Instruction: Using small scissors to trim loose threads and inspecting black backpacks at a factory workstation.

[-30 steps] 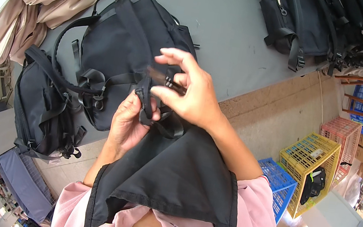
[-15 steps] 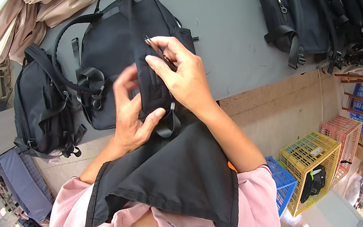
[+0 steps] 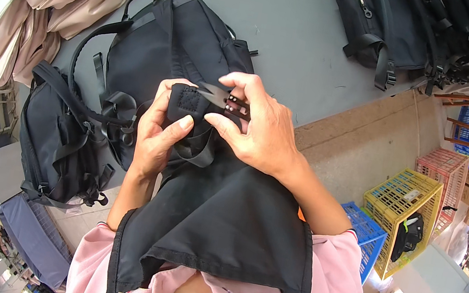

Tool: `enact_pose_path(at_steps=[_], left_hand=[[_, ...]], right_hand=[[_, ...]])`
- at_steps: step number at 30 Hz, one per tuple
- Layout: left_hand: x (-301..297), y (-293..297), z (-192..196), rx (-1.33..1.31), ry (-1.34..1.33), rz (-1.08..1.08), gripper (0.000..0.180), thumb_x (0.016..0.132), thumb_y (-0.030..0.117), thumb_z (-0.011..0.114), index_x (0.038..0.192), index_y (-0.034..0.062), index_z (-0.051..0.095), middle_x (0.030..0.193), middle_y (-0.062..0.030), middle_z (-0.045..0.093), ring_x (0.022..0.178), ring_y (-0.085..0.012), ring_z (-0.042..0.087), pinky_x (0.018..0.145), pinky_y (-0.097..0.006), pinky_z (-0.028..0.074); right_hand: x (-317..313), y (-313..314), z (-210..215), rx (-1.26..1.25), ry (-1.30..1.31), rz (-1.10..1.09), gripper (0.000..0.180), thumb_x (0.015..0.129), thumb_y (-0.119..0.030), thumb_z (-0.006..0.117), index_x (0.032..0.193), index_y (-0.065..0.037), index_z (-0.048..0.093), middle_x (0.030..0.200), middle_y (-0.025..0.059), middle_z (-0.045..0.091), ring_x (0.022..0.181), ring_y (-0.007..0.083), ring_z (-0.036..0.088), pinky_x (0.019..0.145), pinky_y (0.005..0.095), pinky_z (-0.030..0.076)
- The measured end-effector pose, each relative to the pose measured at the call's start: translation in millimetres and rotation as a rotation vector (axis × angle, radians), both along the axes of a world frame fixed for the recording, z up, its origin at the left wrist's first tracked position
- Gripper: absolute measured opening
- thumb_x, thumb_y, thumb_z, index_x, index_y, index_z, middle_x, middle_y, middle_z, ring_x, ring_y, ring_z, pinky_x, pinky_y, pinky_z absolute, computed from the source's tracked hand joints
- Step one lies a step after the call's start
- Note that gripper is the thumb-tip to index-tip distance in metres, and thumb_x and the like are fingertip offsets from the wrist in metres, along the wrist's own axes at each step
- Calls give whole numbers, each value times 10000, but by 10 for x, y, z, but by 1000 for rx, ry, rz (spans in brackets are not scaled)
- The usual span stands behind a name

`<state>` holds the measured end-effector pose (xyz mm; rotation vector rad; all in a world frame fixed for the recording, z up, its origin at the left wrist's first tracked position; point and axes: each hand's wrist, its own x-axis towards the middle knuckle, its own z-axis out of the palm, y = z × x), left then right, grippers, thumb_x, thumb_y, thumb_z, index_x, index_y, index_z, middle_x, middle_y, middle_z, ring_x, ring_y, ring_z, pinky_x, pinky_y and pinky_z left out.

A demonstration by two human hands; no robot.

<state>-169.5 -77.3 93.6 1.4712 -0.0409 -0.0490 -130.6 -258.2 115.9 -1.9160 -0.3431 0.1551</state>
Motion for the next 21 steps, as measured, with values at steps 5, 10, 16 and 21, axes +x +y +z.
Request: enact_pose_path(at_steps=[5,10,16,21], left_hand=[[-12,9,-18,-59,12,-22,378,820,168,642,1130,-34,565,1148,-91,455,1071,-182,459,931,-294,375],[-16,4,-8,-41,12,-34,376,815,164,648,1124,-35,572,1156,-92,450,1072,-178,455,932,-292,377],[-11,9,-42,-32,16,-40,371,810,167,650,1110,-39,579,1174,-97,448,1082,-185,451,934,-296,373],[-1,6,-33,-25,27,-52,362,808,170,651,1094,-42,583,1175,-98,452,1090,-186,446,935,-302,371]], right_hand=[[140,-84,-8,-148,-323,64,234,754,-150,727,932,-73,596,796,42,565,644,189,612,548,293,481],[196,-61,-16,-210,-486,132,221,715,-86,729,903,-52,617,760,49,562,588,183,567,516,290,445],[165,-50,-40,-192,-496,68,177,732,-128,724,865,-78,619,747,17,545,556,193,563,499,304,428],[173,-62,-28,-191,-476,92,187,730,-131,728,880,-88,626,735,14,539,546,190,545,489,299,420]])
